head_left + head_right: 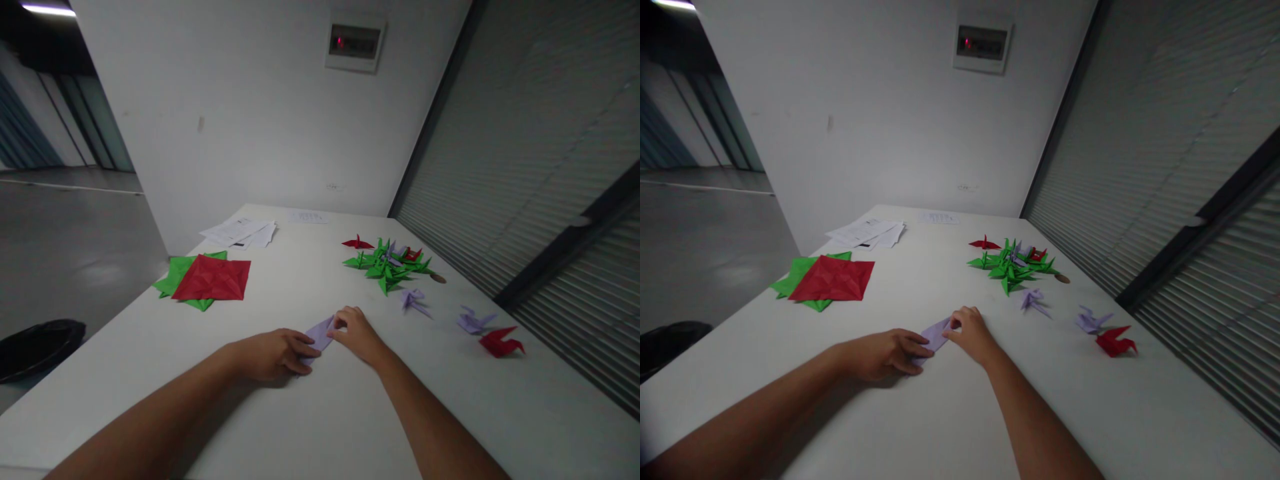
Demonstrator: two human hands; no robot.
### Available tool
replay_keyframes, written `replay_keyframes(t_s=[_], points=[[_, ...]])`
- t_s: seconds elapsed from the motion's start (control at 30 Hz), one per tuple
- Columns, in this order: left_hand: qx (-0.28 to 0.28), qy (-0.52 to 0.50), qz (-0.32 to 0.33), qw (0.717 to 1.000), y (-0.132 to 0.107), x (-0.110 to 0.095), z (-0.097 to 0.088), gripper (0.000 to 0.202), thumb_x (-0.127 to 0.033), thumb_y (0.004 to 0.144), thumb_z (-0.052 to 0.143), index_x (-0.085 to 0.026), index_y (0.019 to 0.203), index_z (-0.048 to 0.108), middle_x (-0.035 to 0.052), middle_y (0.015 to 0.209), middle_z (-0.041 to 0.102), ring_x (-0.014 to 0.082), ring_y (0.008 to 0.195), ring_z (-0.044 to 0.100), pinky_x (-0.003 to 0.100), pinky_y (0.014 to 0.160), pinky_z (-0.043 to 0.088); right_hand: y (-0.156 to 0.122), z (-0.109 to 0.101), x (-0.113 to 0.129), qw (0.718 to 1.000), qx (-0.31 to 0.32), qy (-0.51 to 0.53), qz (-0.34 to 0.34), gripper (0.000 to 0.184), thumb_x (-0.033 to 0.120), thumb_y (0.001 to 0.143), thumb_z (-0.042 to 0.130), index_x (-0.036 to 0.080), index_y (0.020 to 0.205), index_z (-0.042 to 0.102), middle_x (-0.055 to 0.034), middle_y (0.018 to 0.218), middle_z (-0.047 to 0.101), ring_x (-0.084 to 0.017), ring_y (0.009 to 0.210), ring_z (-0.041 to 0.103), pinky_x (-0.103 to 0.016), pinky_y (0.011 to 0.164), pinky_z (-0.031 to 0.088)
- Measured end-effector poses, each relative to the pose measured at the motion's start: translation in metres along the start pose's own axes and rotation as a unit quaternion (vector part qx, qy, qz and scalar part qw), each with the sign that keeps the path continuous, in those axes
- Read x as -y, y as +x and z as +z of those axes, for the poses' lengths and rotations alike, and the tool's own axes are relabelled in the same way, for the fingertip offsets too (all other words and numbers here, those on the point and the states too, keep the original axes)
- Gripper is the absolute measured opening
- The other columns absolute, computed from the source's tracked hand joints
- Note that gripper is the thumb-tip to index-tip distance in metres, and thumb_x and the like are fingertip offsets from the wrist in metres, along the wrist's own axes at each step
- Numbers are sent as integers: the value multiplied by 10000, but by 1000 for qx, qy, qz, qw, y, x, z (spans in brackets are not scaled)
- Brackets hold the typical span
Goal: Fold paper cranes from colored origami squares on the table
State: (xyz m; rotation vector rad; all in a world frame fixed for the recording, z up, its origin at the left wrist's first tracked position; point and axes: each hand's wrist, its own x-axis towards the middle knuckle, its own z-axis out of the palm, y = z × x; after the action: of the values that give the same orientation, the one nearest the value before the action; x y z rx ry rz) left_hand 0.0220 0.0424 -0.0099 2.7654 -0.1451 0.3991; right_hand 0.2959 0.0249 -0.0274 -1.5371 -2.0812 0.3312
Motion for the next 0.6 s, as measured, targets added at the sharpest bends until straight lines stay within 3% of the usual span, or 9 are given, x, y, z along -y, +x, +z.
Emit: replay_keyframes(t_s=[0.23,0.33,0.47,0.6], points=[[7,4,-7,1000,-3,4,4,384,-73,901,558,-195,1221,733,149,1443,614,287,1352,564,470,1192,404,3,-2,-8,998,-60,-22,27,171,243,760,840,186,732,682,-40,810,665,-226,833,578,-335,779,432],[-2,1,-11,1000,-4,5,5,370,-79,902,565,-187,1209,741,148,1445,613,296,1381,533,460,1187,411,2,-6,-4,996,-85,17,-22,92,206,803,796,198,764,713,-54,867,669,-238,908,586,-359,835,459],[-5,0,-8,1000,0,0,1,352,-81,920,545,-176,1190,750,160,1416,632,296,1339,569,451,1180,415,-4,-8,9,986,-31,71,-145,34,231,834,789,244,865,782,-77,1041,684,-265,1084,568,-423,965,468],[-11,4,-6,1000,4,-6,-4,327,-107,957,520,-187,1170,755,167,1324,683,276,1258,618,431,1142,447,-8,-1,20,979,42,80,-182,229,228,829,800,251,1056,786,-93,1185,675,-268,1192,549,-430,1041,454]])
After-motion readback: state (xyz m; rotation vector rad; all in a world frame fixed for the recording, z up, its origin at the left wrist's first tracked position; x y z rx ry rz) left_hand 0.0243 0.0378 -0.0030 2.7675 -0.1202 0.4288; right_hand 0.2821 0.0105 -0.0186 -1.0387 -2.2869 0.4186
